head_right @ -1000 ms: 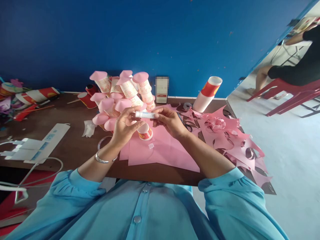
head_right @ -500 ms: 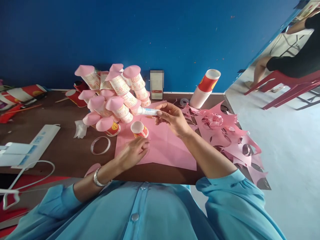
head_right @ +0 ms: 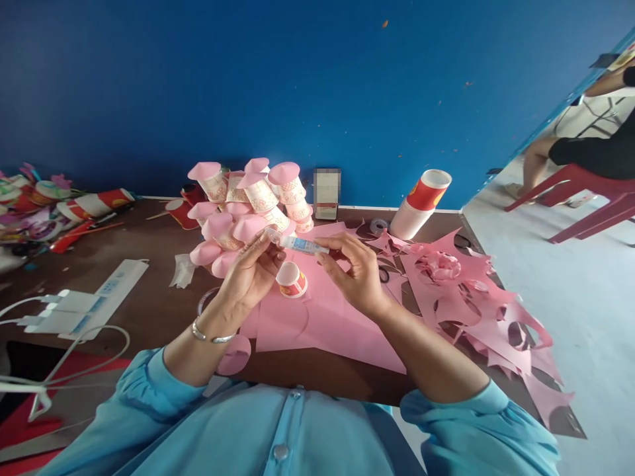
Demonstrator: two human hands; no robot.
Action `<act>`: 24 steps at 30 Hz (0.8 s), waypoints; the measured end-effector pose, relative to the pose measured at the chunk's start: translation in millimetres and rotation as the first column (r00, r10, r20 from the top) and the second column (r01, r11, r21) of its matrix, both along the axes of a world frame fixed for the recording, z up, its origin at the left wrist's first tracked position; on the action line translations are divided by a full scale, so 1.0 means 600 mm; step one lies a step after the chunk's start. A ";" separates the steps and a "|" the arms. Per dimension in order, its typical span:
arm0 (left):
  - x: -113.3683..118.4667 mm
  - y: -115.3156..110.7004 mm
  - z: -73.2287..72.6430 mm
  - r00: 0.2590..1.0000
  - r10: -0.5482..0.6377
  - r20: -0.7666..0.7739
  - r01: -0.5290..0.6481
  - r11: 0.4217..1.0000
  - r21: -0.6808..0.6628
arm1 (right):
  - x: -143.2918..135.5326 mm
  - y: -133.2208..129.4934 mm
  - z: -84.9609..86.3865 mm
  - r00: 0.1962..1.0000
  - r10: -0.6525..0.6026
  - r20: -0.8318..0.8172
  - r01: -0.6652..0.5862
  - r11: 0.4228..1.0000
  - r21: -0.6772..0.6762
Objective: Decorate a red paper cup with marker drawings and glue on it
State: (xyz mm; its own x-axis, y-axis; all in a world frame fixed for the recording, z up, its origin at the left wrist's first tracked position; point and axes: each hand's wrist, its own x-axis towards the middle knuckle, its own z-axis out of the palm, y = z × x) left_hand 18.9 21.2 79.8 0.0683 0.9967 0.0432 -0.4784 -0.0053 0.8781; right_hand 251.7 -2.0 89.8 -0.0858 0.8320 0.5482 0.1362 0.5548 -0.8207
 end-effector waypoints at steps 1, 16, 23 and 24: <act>0.004 -0.002 0.001 1.000 -0.010 0.021 0.011 1.000 -0.015 | -0.001 0.000 0.000 0.999 -0.014 0.037 0.013 0.999 0.034; 0.009 -0.003 0.009 0.992 0.022 -0.124 -0.001 0.986 0.166 | -0.005 -0.014 -0.009 0.989 -0.075 0.123 0.059 0.990 0.129; -0.019 0.012 0.037 0.885 0.046 -0.464 0.119 0.940 0.321 | 0.021 0.045 -0.032 0.993 0.105 -0.057 -0.116 0.964 -0.238; -0.031 0.011 0.039 0.857 0.079 -0.509 0.115 0.934 0.339 | 0.034 0.059 -0.037 0.997 0.055 0.048 -0.044 0.977 -0.211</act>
State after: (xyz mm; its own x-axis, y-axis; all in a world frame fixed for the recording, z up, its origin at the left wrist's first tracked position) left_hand 0.1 27.7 103.2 0.1950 0.9209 0.3375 0.0301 -0.3496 0.9364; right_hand 272.1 33.6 67.5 -0.1541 0.9219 0.3555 0.1597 0.3783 -0.9118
